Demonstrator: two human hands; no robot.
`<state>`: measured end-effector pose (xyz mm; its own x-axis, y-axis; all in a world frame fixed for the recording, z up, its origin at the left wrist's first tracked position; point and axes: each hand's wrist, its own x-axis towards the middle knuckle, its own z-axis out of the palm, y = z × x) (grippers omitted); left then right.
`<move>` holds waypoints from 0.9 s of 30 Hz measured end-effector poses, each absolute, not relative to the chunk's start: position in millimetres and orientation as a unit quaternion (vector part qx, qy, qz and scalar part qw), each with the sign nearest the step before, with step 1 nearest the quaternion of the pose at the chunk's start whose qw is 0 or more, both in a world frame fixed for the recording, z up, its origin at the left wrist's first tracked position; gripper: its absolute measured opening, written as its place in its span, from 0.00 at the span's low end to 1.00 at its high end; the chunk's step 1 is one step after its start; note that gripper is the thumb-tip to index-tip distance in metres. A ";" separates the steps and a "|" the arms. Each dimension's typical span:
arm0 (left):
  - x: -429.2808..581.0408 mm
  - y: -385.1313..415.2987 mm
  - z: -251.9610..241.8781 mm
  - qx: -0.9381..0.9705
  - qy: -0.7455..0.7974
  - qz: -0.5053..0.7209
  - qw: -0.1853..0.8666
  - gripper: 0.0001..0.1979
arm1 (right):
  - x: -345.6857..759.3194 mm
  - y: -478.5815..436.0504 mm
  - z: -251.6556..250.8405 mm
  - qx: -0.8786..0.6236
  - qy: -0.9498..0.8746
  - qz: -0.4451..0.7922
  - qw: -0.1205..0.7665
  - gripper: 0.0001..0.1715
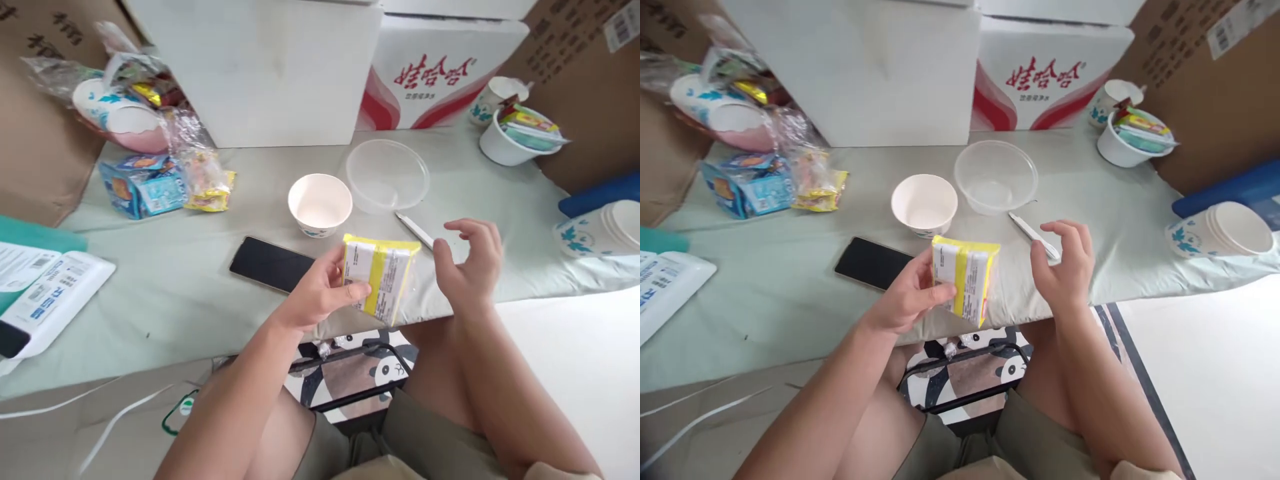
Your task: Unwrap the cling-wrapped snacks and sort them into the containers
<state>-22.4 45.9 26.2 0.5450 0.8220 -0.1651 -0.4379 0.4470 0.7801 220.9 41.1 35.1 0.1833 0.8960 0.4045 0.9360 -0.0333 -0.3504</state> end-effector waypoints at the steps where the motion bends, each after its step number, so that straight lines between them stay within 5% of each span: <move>1: -13.6 44.5 25.2 0.337 0.272 0.380 0.817 0.21 | 233.5 45.2 27.1 -0.736 -0.621 -0.024 0.270 0.26; 4: 12.1 44.9 23.3 0.269 0.302 0.368 0.837 0.29 | 258.2 60.6 9.4 -0.761 -0.617 0.038 0.199 0.27; 7: 32.1 50.1 22.1 0.176 0.318 0.370 0.855 0.25 | 267.6 73.9 1.4 -0.759 -0.635 0.095 0.111 0.30; 11: 45.3 57.8 16.6 0.098 0.250 0.347 0.899 0.37 | 273.5 79.6 4.2 -0.763 -0.628 0.129 0.085 0.21; 15: 52.6 64.4 7.0 0.094 0.234 0.358 0.899 0.39 | 282.8 66.8 17.9 -0.801 -0.553 0.175 0.149 0.11; 20: 62.2 71.2 3.1 0.152 0.289 0.409 0.852 0.40 | 284.9 40.6 32.6 -0.680 -0.447 0.449 0.370 0.09; 27: 66.7 66.9 5.4 0.218 0.316 0.467 0.796 0.43 | 258.0 29.3 39.5 -0.538 -0.454 0.628 0.332 0.10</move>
